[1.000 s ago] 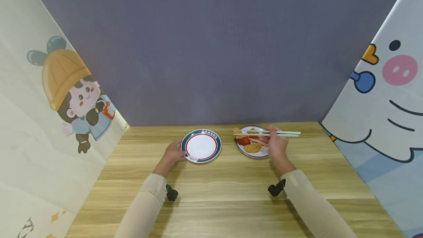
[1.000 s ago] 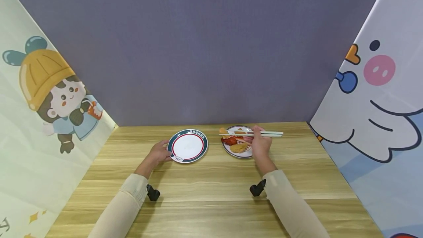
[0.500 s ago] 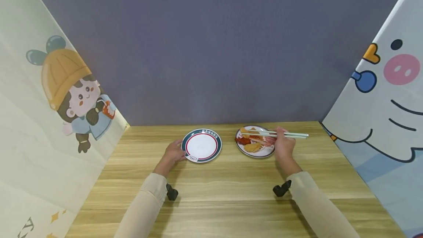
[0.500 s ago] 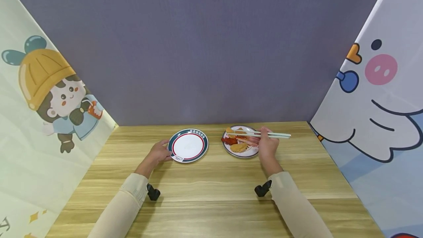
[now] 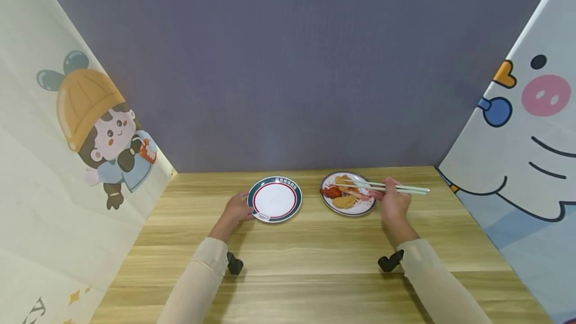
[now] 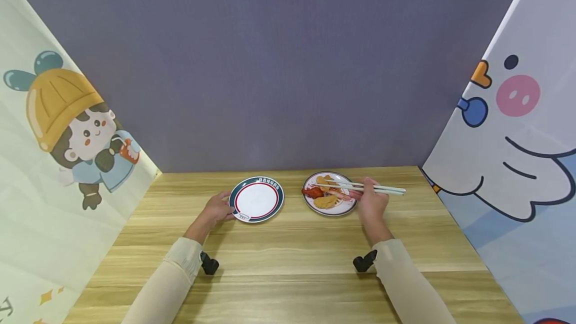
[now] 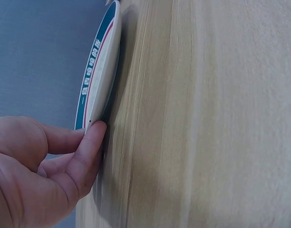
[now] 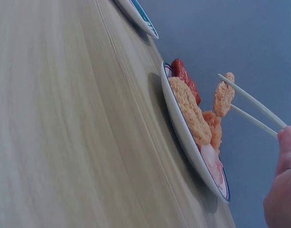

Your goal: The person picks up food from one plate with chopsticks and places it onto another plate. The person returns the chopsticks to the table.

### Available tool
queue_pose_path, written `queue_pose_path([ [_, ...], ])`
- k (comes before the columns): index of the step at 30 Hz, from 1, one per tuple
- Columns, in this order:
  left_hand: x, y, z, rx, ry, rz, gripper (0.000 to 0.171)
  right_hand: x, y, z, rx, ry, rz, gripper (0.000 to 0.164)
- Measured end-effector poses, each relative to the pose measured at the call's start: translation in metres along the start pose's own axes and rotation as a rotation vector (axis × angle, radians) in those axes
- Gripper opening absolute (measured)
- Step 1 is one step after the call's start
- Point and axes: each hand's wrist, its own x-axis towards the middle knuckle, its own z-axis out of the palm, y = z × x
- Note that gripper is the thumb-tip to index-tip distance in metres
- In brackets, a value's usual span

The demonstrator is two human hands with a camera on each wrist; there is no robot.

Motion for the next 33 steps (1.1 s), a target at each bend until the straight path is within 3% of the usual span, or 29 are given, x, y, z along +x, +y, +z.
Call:
queue_pose_path([
  [8, 0.0, 0.0, 0.0, 0.007, 0.0, 0.006, 0.073, 0.006, -0.004, -0.012, -0.048, 0.044, -0.009, 0.016],
  [24, 0.0, 0.002, 0.0, 0.024, 0.005, 0.018, 0.072, 0.016, -0.012, -0.032, 0.061, 0.066, -0.099, 0.015],
  [33, 0.002, 0.001, 0.001, 0.008, -0.009, -0.01, 0.072, 0.018, -0.015, -0.04, 0.016, 0.067, -0.104, 0.018],
])
